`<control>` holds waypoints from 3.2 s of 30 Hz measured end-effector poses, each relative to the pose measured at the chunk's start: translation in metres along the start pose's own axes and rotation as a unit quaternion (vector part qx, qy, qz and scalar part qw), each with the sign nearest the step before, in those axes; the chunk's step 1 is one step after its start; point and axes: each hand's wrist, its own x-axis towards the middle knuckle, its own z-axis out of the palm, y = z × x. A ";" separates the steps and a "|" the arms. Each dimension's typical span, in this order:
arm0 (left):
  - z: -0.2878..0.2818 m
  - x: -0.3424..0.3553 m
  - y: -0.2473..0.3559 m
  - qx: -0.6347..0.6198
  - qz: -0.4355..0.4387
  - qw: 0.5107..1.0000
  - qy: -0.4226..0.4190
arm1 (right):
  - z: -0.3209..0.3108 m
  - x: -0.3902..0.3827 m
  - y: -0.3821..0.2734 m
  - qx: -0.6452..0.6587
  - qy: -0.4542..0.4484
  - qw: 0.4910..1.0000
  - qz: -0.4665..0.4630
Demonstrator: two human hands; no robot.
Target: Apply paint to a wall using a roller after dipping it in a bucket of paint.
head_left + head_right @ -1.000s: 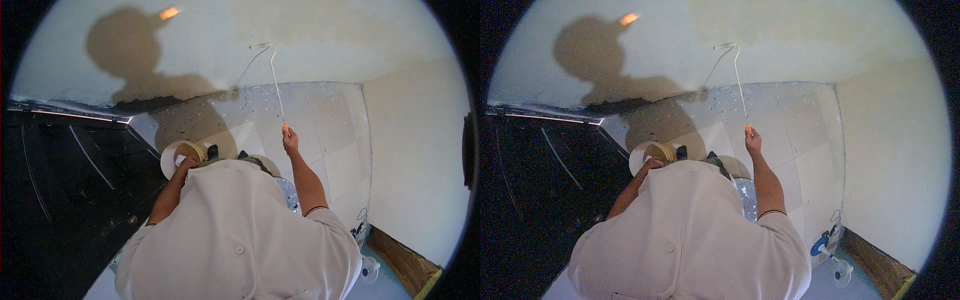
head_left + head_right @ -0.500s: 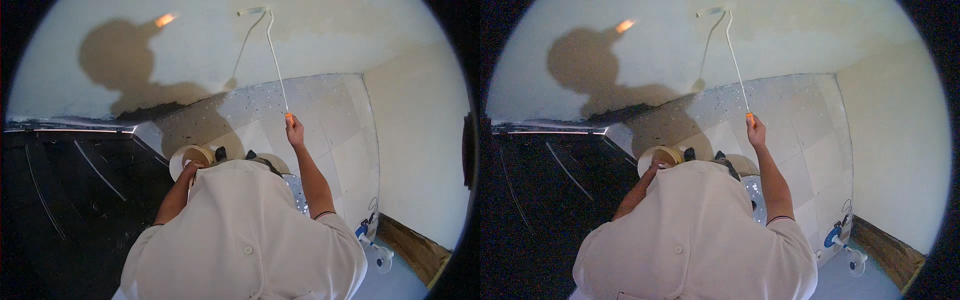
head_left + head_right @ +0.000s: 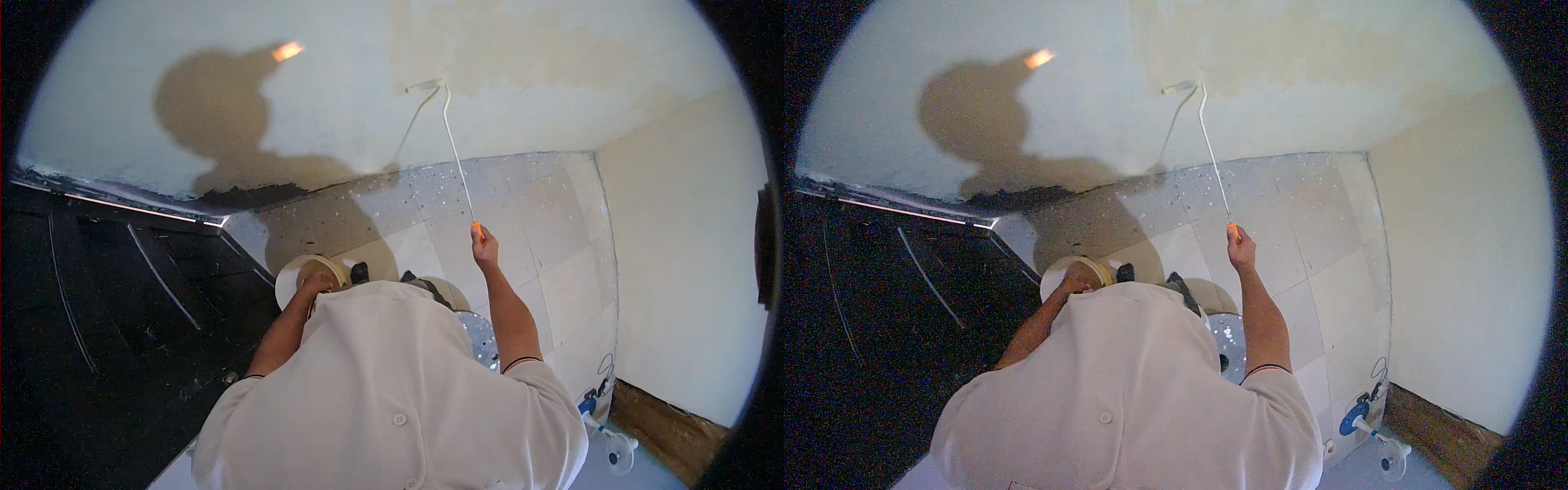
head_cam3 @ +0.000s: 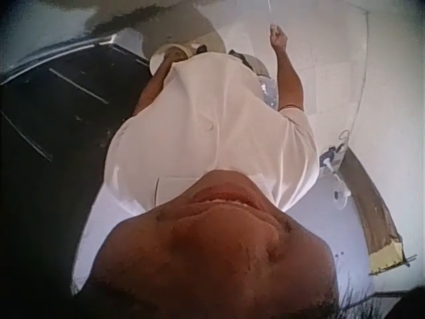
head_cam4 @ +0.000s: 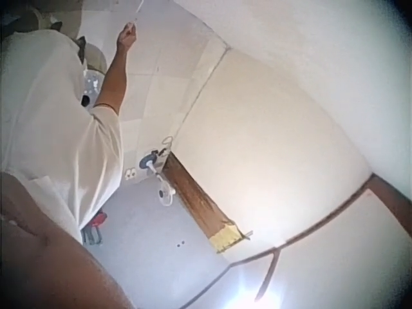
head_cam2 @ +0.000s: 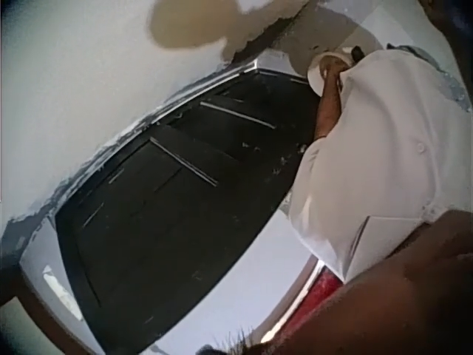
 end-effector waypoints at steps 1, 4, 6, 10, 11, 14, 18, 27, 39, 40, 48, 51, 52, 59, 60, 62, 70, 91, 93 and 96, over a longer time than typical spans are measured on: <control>0.001 0.001 -0.001 0.000 0.000 1.000 0.004 | -0.002 0.000 0.002 -0.026 -0.007 1.000 0.014; 0.005 -0.007 -0.024 -0.017 -0.005 1.000 0.020 | -0.004 -0.002 0.013 -0.016 -0.005 1.000 -0.023; 0.017 -0.012 -0.036 -0.027 -0.011 0.999 0.028 | -0.001 -0.005 0.013 0.004 0.004 1.000 -0.024; 0.027 -0.007 -0.052 -0.054 -0.027 0.997 0.043 | 0.002 -0.007 0.001 0.003 -0.015 1.000 0.001; 0.028 -0.004 -0.055 -0.061 -0.032 0.997 0.047 | 0.003 -0.007 -0.004 0.003 -0.016 1.000 0.002; 0.035 -0.013 -0.070 -0.080 -0.046 0.994 0.055 | 0.007 -0.002 -0.015 0.030 0.000 0.999 -0.030; 0.038 -0.007 -0.080 -0.101 -0.070 0.990 0.070 | 0.013 0.008 -0.027 0.079 0.026 0.993 -0.084; 0.026 -0.022 -0.010 0.021 -0.047 0.996 0.070 | 0.005 -0.005 -0.011 0.003 0.027 0.999 -0.042; 0.020 -0.023 -0.008 -0.062 -0.141 0.986 0.068 | 0.012 0.005 -0.011 -0.044 0.055 0.992 -0.109; 0.019 -0.027 0.001 -0.063 -0.141 0.986 0.067 | 0.014 0.003 -0.017 -0.046 0.055 0.991 -0.110; 0.017 -0.016 -0.014 0.067 -0.082 0.992 0.073 | 0.003 -0.001 -0.010 -0.043 0.019 0.998 -0.034; 0.012 -0.031 0.015 0.027 -0.088 0.993 0.069 | -0.009 -0.004 0.001 -0.074 -0.002 0.997 0.013; 0.011 -0.031 0.012 0.026 -0.088 0.993 0.072 | -0.009 -0.003 0.003 -0.073 -0.004 0.997 0.010; 0.018 -0.022 -0.020 -0.040 -0.133 0.987 0.079 | 0.012 0.005 -0.004 0.004 -0.007 0.998 -0.057; 0.021 -0.021 -0.025 -0.054 -0.145 0.984 0.087 | 0.014 0.005 -0.015 0.030 -0.008 0.996 -0.080; 0.023 -0.019 -0.031 -0.069 -0.136 0.984 0.091 | 0.018 0.008 -0.034 0.034 -0.008 0.996 -0.087; 0.016 -0.003 -0.050 -0.058 -0.073 0.994 0.065 | 0.046 0.018 -0.107 0.101 -0.007 0.987 -0.123; 0.006 -0.063 -0.083 -0.082 -0.122 0.986 0.080 | 0.089 -0.032 -0.012 0.197 -0.111 0.972 0.055; 0.005 -0.058 -0.109 -0.120 -0.092 0.985 0.080 | 0.092 -0.033 0.002 0.175 -0.083 0.981 0.017; 0.005 -0.056 -0.096 0.026 -0.088 0.991 0.094 | 0.081 -0.037 0.000 0.145 -0.103 0.981 0.073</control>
